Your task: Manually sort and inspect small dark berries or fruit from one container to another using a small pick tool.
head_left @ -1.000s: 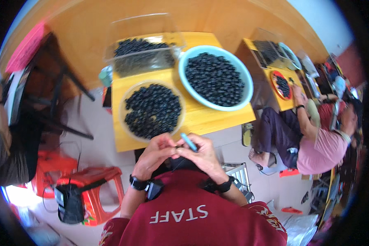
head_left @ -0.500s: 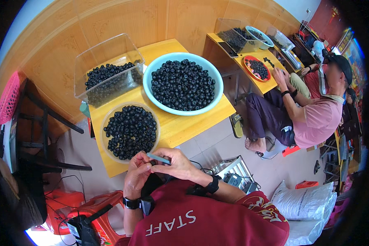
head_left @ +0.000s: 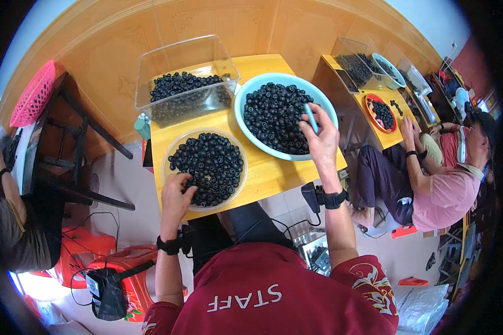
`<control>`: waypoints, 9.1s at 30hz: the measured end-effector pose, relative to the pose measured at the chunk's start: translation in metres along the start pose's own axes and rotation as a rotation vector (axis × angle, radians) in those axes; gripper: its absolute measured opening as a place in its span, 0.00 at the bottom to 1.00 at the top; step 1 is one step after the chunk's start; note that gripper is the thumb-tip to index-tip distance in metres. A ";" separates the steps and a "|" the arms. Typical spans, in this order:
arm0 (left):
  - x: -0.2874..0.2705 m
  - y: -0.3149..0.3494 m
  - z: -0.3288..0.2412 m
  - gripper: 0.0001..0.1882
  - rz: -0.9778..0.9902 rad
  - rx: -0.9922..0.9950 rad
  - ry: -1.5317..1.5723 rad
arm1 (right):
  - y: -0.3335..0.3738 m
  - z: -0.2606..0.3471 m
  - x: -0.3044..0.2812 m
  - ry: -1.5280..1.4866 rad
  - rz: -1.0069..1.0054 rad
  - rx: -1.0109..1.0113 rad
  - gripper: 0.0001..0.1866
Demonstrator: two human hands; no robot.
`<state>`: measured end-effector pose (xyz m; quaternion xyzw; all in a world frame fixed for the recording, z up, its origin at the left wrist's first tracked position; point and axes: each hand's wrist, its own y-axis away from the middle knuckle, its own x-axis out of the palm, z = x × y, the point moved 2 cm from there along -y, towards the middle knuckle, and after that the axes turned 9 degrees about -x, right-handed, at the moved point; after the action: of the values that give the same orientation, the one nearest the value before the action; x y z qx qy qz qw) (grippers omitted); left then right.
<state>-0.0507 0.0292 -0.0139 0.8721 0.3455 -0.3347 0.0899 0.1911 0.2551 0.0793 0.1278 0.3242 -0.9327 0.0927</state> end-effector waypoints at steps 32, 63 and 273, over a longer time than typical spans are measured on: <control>0.023 -0.002 -0.006 0.04 0.149 0.131 -0.166 | 0.145 0.025 0.042 0.027 0.370 0.145 0.07; 0.025 0.030 -0.027 0.11 0.633 -0.361 1.770 | 0.151 0.024 0.050 0.008 0.404 0.149 0.06; 0.033 0.052 -0.032 0.07 0.721 -0.438 1.659 | 0.133 0.080 0.053 0.041 0.545 -0.182 0.06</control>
<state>0.0185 0.0209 -0.0151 0.8506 0.0628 0.5166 0.0753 0.1606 0.0972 0.0473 0.2203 0.3623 -0.8377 0.3442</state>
